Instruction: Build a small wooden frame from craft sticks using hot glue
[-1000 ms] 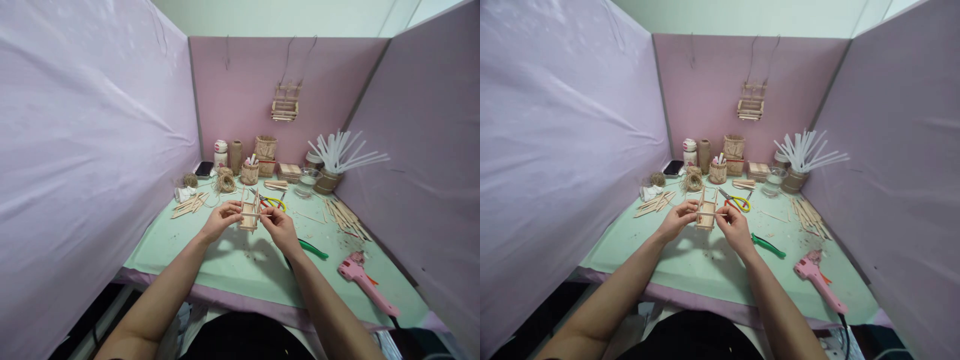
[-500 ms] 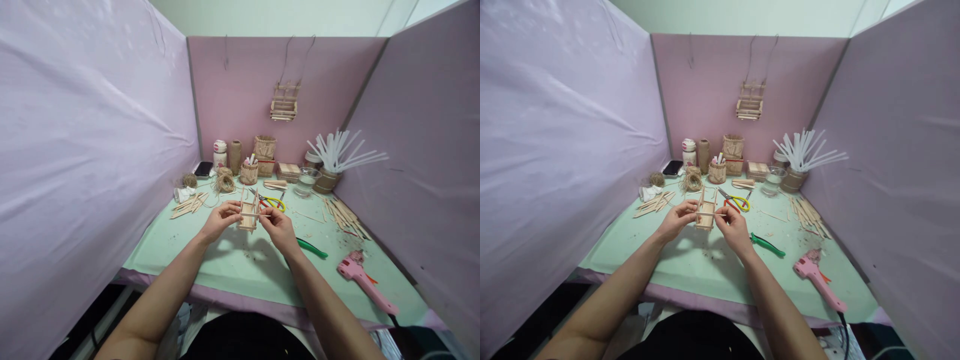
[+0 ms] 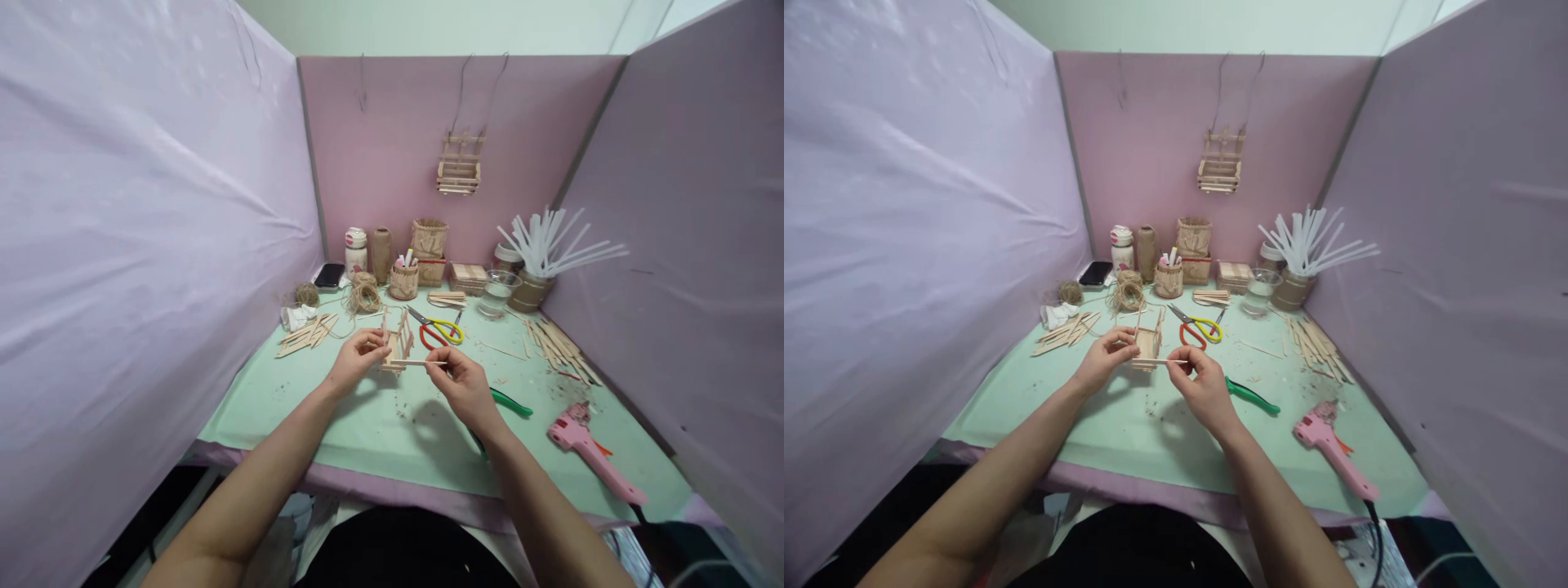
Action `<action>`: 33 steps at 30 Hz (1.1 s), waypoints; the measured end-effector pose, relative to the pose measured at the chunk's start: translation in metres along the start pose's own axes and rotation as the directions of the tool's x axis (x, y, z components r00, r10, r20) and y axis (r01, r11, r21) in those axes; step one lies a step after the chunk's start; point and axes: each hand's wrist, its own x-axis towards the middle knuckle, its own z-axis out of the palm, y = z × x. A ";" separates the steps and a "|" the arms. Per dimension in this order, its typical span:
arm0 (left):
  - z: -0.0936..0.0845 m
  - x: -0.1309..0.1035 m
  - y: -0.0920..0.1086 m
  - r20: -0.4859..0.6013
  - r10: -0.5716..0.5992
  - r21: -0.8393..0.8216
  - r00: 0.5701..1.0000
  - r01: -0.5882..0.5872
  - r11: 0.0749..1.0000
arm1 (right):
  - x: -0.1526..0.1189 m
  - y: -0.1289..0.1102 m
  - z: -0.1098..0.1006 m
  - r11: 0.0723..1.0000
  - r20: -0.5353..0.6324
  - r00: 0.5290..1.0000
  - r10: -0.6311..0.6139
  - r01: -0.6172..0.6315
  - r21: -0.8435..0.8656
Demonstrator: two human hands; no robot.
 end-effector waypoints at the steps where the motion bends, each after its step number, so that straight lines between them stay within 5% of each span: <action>1: -0.001 -0.002 -0.002 0.005 0.007 0.060 1.000 -0.007 0.998 | -0.004 -0.003 -0.002 1.000 -0.004 1.000 -0.010 0.009 -0.021; 8: -0.017 -0.022 -0.008 -0.001 0.075 0.336 0.997 -0.070 0.939 | -0.023 -0.022 -0.005 0.983 -0.001 0.992 -0.127 0.126 -0.132; 13: -0.020 -0.021 -0.007 0.028 0.073 0.323 0.997 -0.078 0.943 | -0.026 -0.024 -0.003 0.966 -0.015 0.978 -0.209 0.204 -0.160; 16: -0.018 -0.030 0.003 -0.076 0.148 0.369 0.986 -0.110 0.923 | -0.028 -0.023 -0.004 0.957 -0.014 0.973 -0.231 0.224 -0.185; 19: -0.008 -0.054 0.025 -0.185 0.327 0.457 0.927 -0.214 0.863 | -0.030 -0.022 -0.004 0.930 0.009 0.953 -0.303 0.298 -0.217; 22: 0.011 -0.077 0.051 0.016 0.379 0.493 0.925 -0.337 0.802 | -0.033 -0.024 -0.003 0.885 0.048 0.920 -0.389 0.388 -0.259; 24: 0.025 -0.084 0.063 0.156 0.315 0.451 0.936 -0.351 0.821 | -0.034 -0.025 -0.003 0.864 0.064 0.907 -0.416 0.416 -0.282; 27: 0.037 -0.082 0.074 0.234 0.025 0.324 0.972 -0.102 0.940 | -0.036 -0.026 -0.007 0.844 0.104 0.891 -0.442 0.453 -0.287; 29: 0.038 -0.076 0.077 0.310 -0.220 0.217 0.925 0.156 0.964 | -0.037 -0.027 -0.013 0.823 0.161 0.869 -0.467 0.494 -0.280; 31: 0.036 -0.070 0.079 0.433 -0.422 0.129 0.796 0.409 0.903 | -0.039 -0.030 -0.019 0.800 0.231 0.844 -0.483 0.533 -0.276; 33: 0.034 -0.067 0.081 0.561 -0.544 0.095 0.624 0.604 0.791 | -0.041 -0.032 -0.023 0.782 0.294 0.821 -0.489 0.562 -0.269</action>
